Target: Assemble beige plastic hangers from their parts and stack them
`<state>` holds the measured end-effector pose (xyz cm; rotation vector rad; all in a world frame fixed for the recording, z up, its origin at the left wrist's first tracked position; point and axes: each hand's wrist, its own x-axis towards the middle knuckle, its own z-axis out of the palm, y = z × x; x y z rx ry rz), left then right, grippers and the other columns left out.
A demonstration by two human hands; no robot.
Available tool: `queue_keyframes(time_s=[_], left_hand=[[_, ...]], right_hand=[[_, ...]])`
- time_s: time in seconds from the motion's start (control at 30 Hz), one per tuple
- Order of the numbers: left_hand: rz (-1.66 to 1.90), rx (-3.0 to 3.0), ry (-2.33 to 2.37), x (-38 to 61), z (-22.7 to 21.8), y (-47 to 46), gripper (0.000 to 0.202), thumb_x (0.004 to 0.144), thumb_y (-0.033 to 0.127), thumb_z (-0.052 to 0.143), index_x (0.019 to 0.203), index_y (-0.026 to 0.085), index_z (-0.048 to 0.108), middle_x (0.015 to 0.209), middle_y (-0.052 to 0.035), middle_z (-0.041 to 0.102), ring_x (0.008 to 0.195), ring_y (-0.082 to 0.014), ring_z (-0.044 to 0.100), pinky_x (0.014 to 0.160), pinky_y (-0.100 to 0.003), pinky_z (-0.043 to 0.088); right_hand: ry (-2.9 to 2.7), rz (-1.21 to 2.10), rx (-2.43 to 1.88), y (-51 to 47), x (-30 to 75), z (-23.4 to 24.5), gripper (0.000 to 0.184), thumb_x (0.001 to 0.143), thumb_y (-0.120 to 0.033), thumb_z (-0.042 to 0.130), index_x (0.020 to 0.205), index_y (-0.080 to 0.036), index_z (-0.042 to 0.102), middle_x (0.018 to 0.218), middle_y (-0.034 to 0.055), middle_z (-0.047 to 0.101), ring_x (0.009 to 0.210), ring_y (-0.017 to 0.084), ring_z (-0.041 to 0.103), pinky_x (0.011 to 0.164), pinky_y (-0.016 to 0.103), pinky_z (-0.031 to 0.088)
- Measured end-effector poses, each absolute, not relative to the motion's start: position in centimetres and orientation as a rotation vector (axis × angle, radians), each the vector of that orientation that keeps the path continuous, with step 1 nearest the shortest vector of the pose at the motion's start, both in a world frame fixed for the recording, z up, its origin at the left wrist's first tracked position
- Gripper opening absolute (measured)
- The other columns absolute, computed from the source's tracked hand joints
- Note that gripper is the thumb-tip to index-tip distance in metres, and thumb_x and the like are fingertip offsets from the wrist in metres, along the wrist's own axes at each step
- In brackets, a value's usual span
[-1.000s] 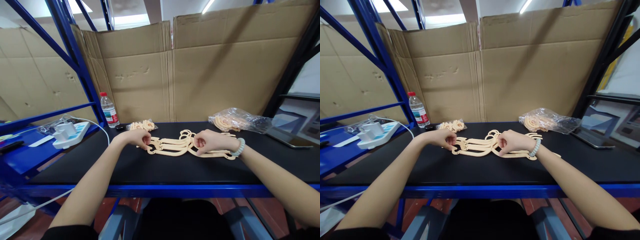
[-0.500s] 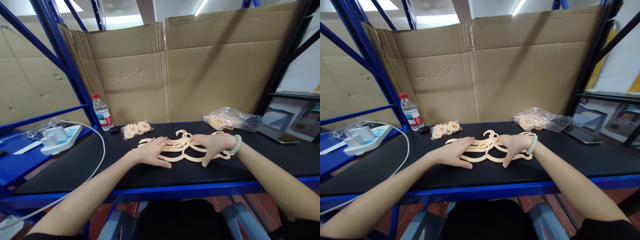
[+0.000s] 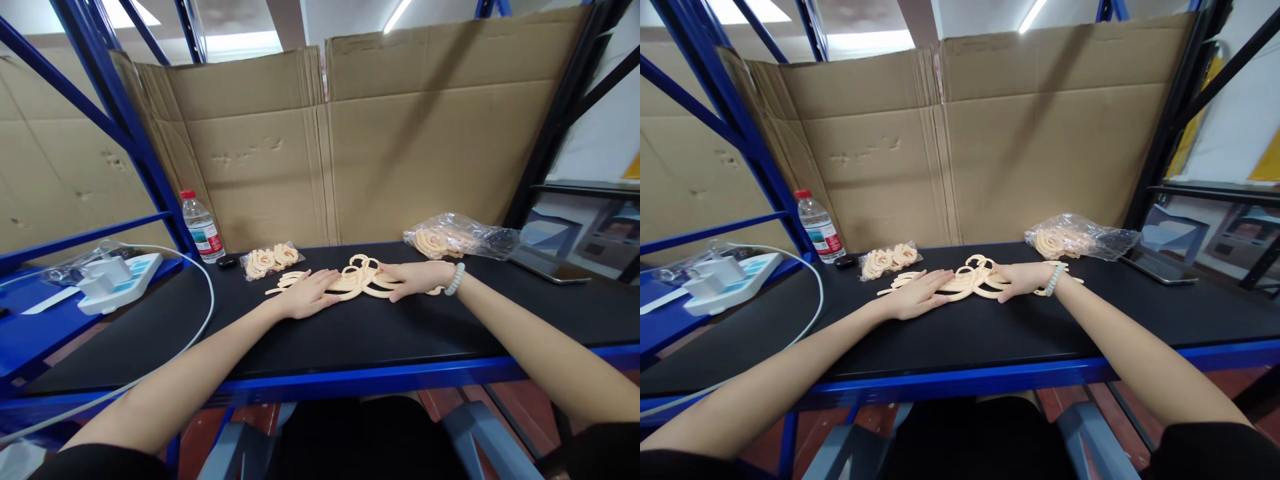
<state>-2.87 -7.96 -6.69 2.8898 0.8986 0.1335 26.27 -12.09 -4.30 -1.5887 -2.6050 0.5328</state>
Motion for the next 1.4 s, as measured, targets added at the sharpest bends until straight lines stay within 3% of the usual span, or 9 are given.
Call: queue_keyframes(time_s=[0.13, 0.27, 0.37, 0.57, 0.83, 1.23, 1.4], left_hand=[[0.155, 2.886, 0.935, -2.8, -6.6, -7.3, 0.061, 0.093, 0.053, 0.026, 0.145, 0.019, 0.025, 0.15, -0.0126, 0.028, 0.139, -0.0283, 0.022, 0.111, -0.053, 0.012], [0.193, 2.895, 0.932, -2.7, -6.9, -6.7, 0.061, 0.093, 0.053, 0.026, 0.144, 0.02, 0.027, 0.149, -0.0122, 0.03, 0.138, -0.0283, 0.025, 0.111, -0.052, 0.013], [0.206, 2.908, 0.926, -2.7, -7.1, -6.1, 0.062, 0.092, 0.054, 0.026, 0.144, 0.02, 0.028, 0.149, -0.0124, 0.031, 0.138, -0.028, 0.025, 0.111, -0.052, 0.014], [0.269, 2.928, 0.906, -2.5, -7.2, -5.8, 0.058, 0.092, 0.053, 0.03, 0.14, 0.02, 0.035, 0.146, -0.0124, 0.036, 0.135, -0.0282, 0.031, 0.11, -0.049, 0.019], [0.257, 2.939, 0.953, -3.1, -7.4, -5.3, 0.058, 0.093, 0.051, 0.028, 0.141, 0.019, 0.034, 0.146, -0.0133, 0.036, 0.134, -0.0285, 0.032, 0.11, -0.05, 0.018], [0.207, 2.997, 0.947, -3.2, -7.5, -3.4, 0.059, 0.093, 0.053, 0.024, 0.142, 0.02, 0.03, 0.148, -0.0113, 0.033, 0.136, -0.0262, 0.03, 0.11, -0.045, 0.021], [0.147, 3.018, 1.008, -3.0, -7.3, -3.1, 0.061, 0.094, 0.052, 0.022, 0.143, 0.017, 0.028, 0.149, -0.0109, 0.031, 0.136, -0.0243, 0.028, 0.11, -0.045, 0.021]], right_hand=[[-2.639, 0.511, -1.48, -11.1, 26.4, -4.7, 0.086, 0.077, -0.042, 0.06, 0.148, -0.014, 0.02, 0.149, 0.0113, 0.031, 0.134, 0.03, 0.032, 0.111, 0.043, 0.027], [-2.599, 0.529, -1.518, -10.5, 26.5, -4.7, 0.082, 0.076, -0.041, 0.061, 0.147, -0.018, 0.026, 0.148, 0.0094, 0.033, 0.134, 0.032, 0.032, 0.111, 0.046, 0.027], [-2.568, 0.58, -1.484, -10.4, 26.7, -4.7, 0.086, 0.072, -0.044, 0.064, 0.146, -0.016, 0.029, 0.148, 0.0103, 0.033, 0.135, 0.033, 0.029, 0.111, 0.046, 0.026], [-2.503, 0.549, -1.559, -10.6, 25.8, -5.5, 0.097, 0.074, -0.053, 0.06, 0.147, -0.007, 0.016, 0.151, 0.0184, 0.023, 0.137, 0.033, 0.026, 0.112, 0.045, 0.022], [-2.443, 0.209, -1.504, -10.6, 23.1, -7.5, 0.082, 0.084, -0.058, 0.043, 0.141, 0.0, 0.028, 0.141, 0.0275, 0.036, 0.13, 0.036, 0.036, 0.107, 0.047, 0.028], [-2.412, 0.079, -1.435, -9.3, 23.5, -8.3, 0.07, 0.087, -0.057, 0.042, 0.136, -0.008, 0.035, 0.131, 0.0232, 0.048, 0.118, 0.034, 0.048, 0.099, 0.047, 0.036], [-2.418, 0.04, -1.458, -9.0, 23.5, -8.3, 0.071, 0.088, -0.055, 0.042, 0.135, -0.003, 0.037, 0.13, 0.0239, 0.048, 0.117, 0.032, 0.049, 0.1, 0.043, 0.036]])
